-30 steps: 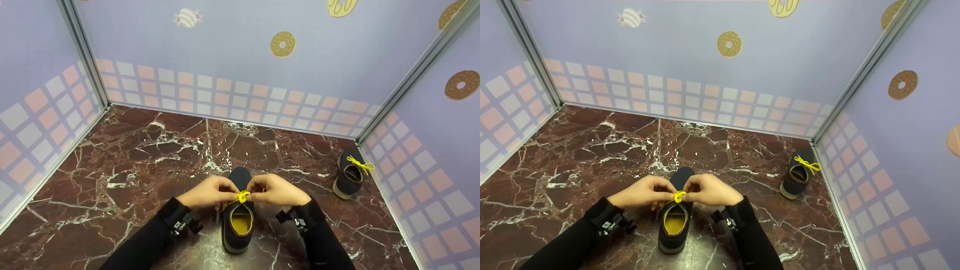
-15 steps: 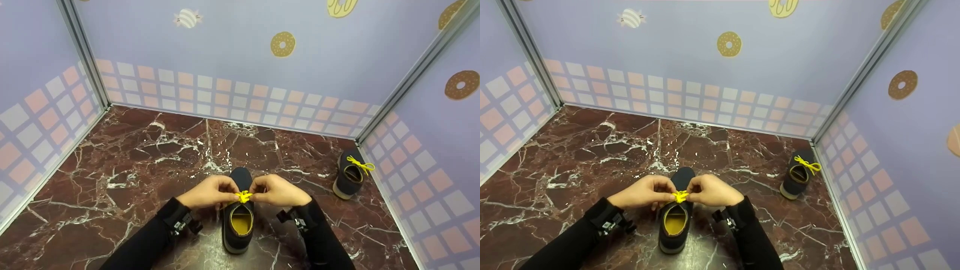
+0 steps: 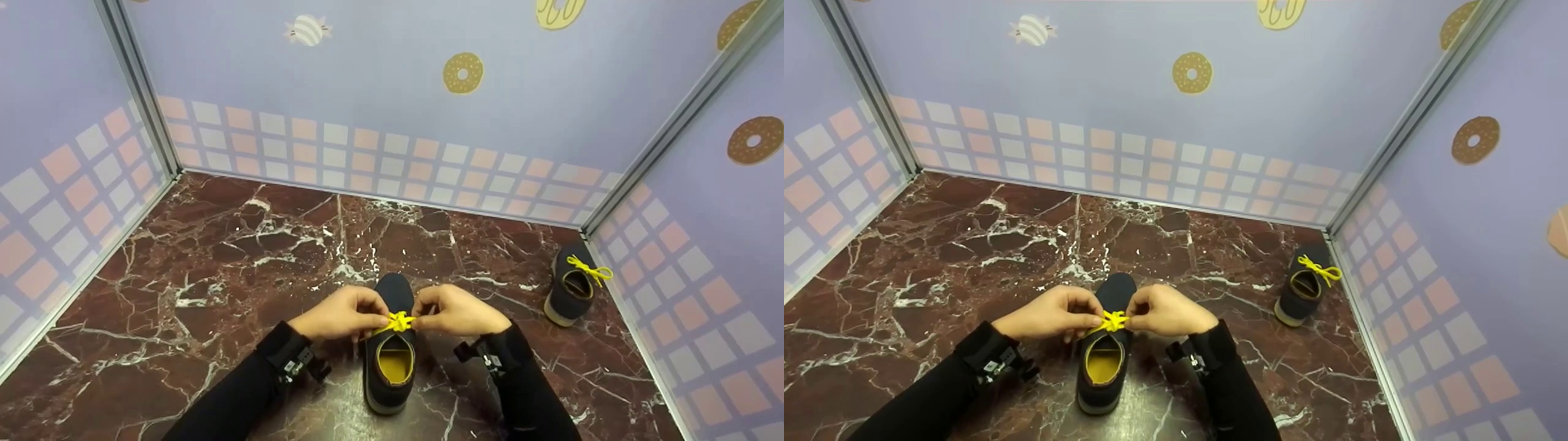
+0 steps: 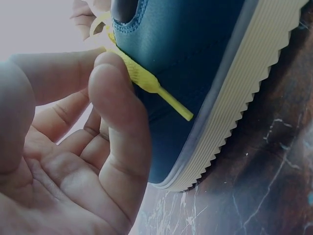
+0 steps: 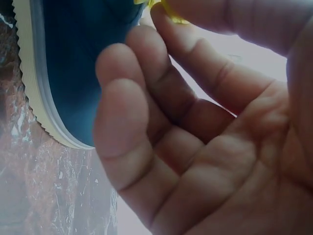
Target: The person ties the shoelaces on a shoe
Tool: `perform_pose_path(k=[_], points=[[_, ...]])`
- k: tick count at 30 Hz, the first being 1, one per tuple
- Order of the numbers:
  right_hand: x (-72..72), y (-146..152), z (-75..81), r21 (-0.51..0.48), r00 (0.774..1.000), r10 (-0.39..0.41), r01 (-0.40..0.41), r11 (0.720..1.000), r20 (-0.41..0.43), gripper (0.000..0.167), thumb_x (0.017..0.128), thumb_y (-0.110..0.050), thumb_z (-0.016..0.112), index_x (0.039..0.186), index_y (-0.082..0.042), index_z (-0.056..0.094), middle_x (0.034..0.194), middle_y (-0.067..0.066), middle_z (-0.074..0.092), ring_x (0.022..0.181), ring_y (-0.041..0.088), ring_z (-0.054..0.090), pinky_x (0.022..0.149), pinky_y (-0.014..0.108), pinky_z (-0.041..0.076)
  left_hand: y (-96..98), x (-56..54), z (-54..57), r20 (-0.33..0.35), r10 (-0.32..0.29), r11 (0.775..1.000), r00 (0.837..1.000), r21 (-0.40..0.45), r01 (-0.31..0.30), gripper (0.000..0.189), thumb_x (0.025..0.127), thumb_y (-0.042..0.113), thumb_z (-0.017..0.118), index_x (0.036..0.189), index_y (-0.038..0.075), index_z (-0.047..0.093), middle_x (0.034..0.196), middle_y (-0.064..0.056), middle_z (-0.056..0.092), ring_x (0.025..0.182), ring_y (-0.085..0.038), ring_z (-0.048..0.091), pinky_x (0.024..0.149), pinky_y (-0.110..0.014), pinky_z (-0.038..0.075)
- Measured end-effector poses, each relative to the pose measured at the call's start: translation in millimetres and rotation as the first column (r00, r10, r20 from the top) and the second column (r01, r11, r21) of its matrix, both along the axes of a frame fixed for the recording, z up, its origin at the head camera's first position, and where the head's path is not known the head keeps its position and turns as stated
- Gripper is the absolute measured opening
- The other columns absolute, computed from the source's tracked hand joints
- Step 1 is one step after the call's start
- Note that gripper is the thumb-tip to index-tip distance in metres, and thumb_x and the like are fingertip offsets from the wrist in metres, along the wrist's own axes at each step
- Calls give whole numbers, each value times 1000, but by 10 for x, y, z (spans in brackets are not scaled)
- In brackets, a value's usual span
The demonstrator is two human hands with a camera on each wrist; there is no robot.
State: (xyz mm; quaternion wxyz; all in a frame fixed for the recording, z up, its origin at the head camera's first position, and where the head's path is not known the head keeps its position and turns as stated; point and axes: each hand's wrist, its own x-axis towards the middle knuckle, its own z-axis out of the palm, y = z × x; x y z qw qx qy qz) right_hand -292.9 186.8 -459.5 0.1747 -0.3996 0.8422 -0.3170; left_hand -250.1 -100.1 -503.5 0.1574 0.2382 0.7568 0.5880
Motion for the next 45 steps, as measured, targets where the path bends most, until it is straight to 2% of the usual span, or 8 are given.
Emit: perform_pose_path(k=[4, 9, 14, 22, 36, 42, 45], points=[[-6, 6, 0, -5, 1000, 17, -17, 1000, 6, 9, 101, -22, 81, 93, -24, 77, 90, -13, 74, 82, 12, 72, 72, 28, 58, -16, -1, 7, -9, -17, 1000, 1000, 4, 17, 11, 105, 12, 78, 106, 1, 78, 79, 0, 70, 65, -13, 64, 51, -24, 55], [-22, 21, -11, -1, 999, 17, -17, 1000, 30, 12, 100, -21, 80, 91, -27, 77, 83, -15, 72, 69, 5, 62, 62, 24, 50, -29, 5, 15, -24, -28, 1000, 999, 5, 28, 10, 104, 10, 78, 105, 0, 77, 79, -2, 70, 64, -15, 64, 51, -24, 55], [-43, 47, -28, 2, 998, 7, -7, 1000, 56, 13, 100, -21, 80, 89, -27, 77, 78, -15, 68, 63, 4, 53, 57, 23, 41, -29, 11, 17, -22, -18, 1000, 1000, 5, 18, 11, 103, 10, 79, 105, -1, 77, 79, -1, 70, 64, -14, 64, 50, -24, 55], [-70, 81, -24, -17, 994, 11, -9, 1000, 107, 10, 97, -15, 78, 89, -21, 77, 74, -15, 62, 60, 4, 48, 54, 22, 37, -28, -2, -6, -43, -6, 1000, 999, -26, 5, 10, 103, 10, 78, 105, 0, 78, 80, 1, 71, 65, -14, 65, 50, -23, 55], [-88, 80, -43, -30, 993, 18, -14, 999, 118, 10, 98, -14, 77, 90, -21, 77, 73, -14, 60, 58, 5, 45, 53, 22, 33, -31, -3, -9, -36, -5, 1000, 999, -8, 5, 8, 103, 8, 77, 106, 0, 78, 83, -4, 72, 66, -18, 66, 51, -26, 57], [-97, 77, -50, -49, 992, -10, 16, 999, 129, 5, 98, -21, 83, 97, -18, 80, 83, -10, 70, 65, 6, 51, 57, 21, 40, -28, -6, 4, -25, 7, 1000, 1000, -4, -7, 8, 104, 8, 76, 105, 1, 78, 81, -3, 72, 65, -15, 66, 51, -26, 57], [-100, 77, -45, -50, 988, 3, 4, 999, 152, 13, 95, -24, 88, 102, -16, 81, 92, -7, 76, 75, 12, 64, 65, 22, 52, -26, -7, 10, -12, 9, 1000, 1000, -5, -9, 8, 104, 9, 76, 106, 1, 78, 81, -1, 71, 65, -14, 66, 51, -26, 57]])
